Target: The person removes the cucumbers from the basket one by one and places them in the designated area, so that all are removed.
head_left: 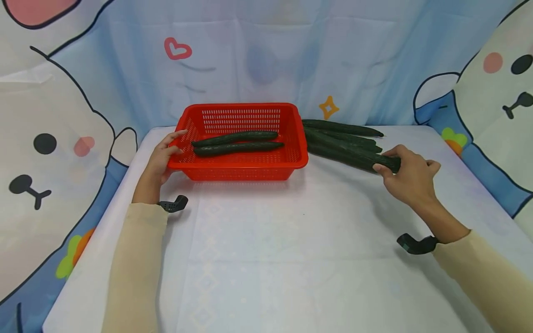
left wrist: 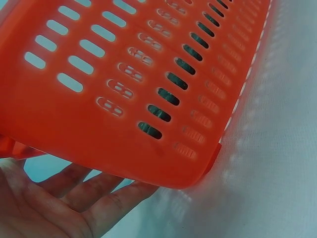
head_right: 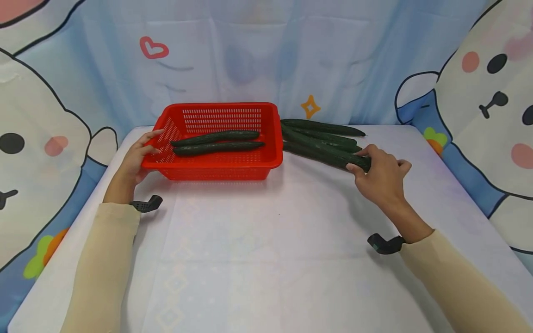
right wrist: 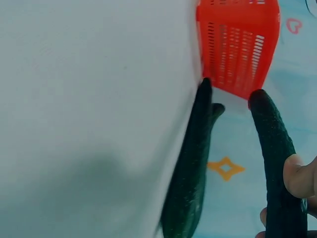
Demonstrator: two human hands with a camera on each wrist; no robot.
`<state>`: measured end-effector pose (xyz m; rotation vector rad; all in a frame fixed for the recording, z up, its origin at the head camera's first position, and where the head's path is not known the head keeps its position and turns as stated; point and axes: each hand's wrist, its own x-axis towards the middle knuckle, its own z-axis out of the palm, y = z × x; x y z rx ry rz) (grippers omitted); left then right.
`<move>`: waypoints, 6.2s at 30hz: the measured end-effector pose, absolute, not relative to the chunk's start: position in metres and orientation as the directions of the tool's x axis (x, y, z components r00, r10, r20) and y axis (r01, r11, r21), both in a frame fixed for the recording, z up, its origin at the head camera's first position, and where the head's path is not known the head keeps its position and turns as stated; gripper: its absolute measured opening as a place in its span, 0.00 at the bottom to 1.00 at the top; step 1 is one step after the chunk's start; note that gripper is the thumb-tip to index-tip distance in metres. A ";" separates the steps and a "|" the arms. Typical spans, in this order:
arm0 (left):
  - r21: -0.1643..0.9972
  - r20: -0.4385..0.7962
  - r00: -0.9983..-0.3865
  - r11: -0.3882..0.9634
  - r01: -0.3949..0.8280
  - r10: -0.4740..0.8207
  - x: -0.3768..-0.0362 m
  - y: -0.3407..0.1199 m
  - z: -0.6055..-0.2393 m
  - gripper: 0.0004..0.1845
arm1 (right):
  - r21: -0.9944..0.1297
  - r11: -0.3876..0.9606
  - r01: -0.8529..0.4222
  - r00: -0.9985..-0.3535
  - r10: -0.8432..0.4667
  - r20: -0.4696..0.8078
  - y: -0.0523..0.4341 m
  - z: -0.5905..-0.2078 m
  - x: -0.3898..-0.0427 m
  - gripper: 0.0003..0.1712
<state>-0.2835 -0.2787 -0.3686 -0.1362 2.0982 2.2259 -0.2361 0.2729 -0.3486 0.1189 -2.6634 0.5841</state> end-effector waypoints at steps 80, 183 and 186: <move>0.992 -0.111 -0.994 -0.057 -0.110 -0.023 -0.289 -0.276 -0.376 0.28 | -0.362 0.730 -0.580 -0.794 -0.606 0.049 0.082 -0.331 -0.326 0.26; 0.994 -0.101 -0.994 -0.052 -0.099 -0.033 -0.287 -0.276 -0.374 0.28 | -0.481 0.650 -0.588 -0.809 -0.466 0.359 0.061 -0.324 -0.314 0.16; 0.994 -0.093 -0.996 -0.065 -0.092 -0.018 -0.287 -0.275 -0.376 0.29 | -0.488 0.654 -0.578 -0.815 -0.426 0.393 0.074 -0.317 -0.305 0.17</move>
